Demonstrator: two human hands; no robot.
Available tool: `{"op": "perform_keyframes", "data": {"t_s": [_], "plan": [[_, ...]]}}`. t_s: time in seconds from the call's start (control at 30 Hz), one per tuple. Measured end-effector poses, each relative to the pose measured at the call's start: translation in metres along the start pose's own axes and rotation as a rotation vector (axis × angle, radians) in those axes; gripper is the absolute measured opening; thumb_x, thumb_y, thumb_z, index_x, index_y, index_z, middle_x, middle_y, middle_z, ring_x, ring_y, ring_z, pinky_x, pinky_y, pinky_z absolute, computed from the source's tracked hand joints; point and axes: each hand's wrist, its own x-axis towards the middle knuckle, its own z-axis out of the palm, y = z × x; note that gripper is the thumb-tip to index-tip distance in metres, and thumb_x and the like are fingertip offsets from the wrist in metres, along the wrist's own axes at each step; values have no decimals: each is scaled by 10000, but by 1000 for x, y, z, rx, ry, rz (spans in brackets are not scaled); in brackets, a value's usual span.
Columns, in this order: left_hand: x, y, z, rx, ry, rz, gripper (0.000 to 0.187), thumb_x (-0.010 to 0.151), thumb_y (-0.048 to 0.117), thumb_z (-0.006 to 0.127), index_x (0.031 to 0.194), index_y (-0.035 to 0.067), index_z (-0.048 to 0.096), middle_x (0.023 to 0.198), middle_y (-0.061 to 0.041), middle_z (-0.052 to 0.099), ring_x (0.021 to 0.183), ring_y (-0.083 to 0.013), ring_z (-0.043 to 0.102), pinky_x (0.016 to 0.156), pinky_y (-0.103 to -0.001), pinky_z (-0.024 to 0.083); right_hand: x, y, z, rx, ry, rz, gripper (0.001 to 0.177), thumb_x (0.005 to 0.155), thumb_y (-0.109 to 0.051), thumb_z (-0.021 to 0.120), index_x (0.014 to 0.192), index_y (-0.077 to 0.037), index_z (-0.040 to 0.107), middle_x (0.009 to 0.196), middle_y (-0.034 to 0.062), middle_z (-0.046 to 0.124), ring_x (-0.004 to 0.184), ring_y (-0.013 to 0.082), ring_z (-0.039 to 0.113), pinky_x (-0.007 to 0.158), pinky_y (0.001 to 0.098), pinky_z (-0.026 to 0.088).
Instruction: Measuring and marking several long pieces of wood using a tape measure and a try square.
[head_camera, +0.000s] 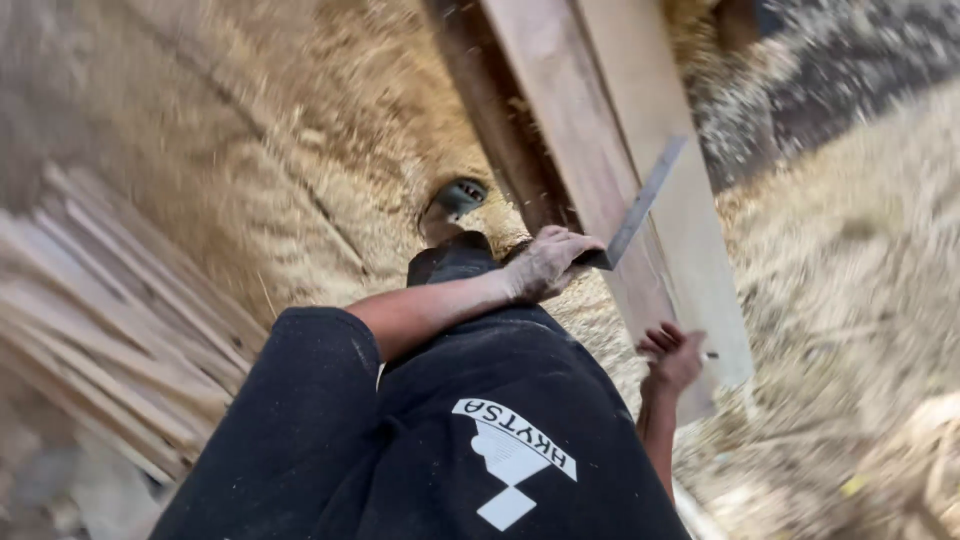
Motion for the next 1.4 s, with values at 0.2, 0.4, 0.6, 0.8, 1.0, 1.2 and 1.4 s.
{"op": "perform_keyframes", "data": {"t_s": [0.2, 0.4, 0.6, 0.8, 1.0, 1.2, 1.4], "plan": [[-43, 16, 49, -383, 429, -461, 271, 1053, 151, 598, 1316, 90, 584, 1154, -128, 683, 1072, -245, 652, 948, -405, 537, 103, -43, -53, -573, -54, -494, 538, 1180, -426, 501, 1062, 58, 706, 954, 164, 720, 725, 191, 649, 593, 271, 537], [-69, 12, 78, -647, 758, -689, 245, 983, 297, 694, 1050, 61, 704, 921, -87, 707, 851, -180, 659, 756, -320, 552, 26, -113, 70, -1636, -351, -811, 867, 748, -651, 777, 1336, -35, 611, 1195, 197, 666, 975, 275, 637, 673, 384, 577], [-104, 11, 67, -870, 924, -776, 425, 962, 453, 713, 1019, 32, 729, 849, -36, 745, 807, -122, 684, 786, -278, 553, 35, -67, 90, -1805, -312, -690, 1204, 645, -862, 761, 1455, -37, 424, 1277, 231, 510, 1109, 351, 532, 752, 481, 553], [-113, 30, 36, -761, 909, -781, 450, 910, 452, 730, 1064, 29, 750, 893, -43, 762, 823, -111, 673, 752, -269, 543, 4, -38, 92, -1766, -296, -709, 1190, 631, -838, 796, 1381, -4, 400, 1181, 220, 477, 1090, 372, 503, 839, 528, 523], [-90, -48, 38, -595, 758, -720, 302, 955, 337, 681, 1015, 48, 746, 864, -57, 750, 734, -149, 684, 646, -321, 588, -38, -23, 91, -1729, -319, -662, 1060, 668, -690, 836, 1324, 19, 398, 1141, 204, 466, 1074, 376, 506, 839, 542, 516], [-86, -73, 9, -796, 695, -658, 284, 918, 284, 704, 1080, 51, 722, 934, -59, 770, 830, -147, 736, 768, -302, 629, -15, 30, -14, -1787, -257, -610, 708, 796, -346, 761, 1344, -36, 438, 1192, 185, 514, 1143, 384, 586, 899, 519, 547], [-92, -63, 17, -973, 592, -596, 316, 942, 330, 720, 1102, 58, 729, 920, -68, 756, 823, -152, 698, 774, -310, 594, -10, 15, -40, -1823, -253, -618, 682, 830, -264, 766, 1368, -18, 427, 1240, 221, 514, 1134, 428, 591, 854, 533, 549]]}}
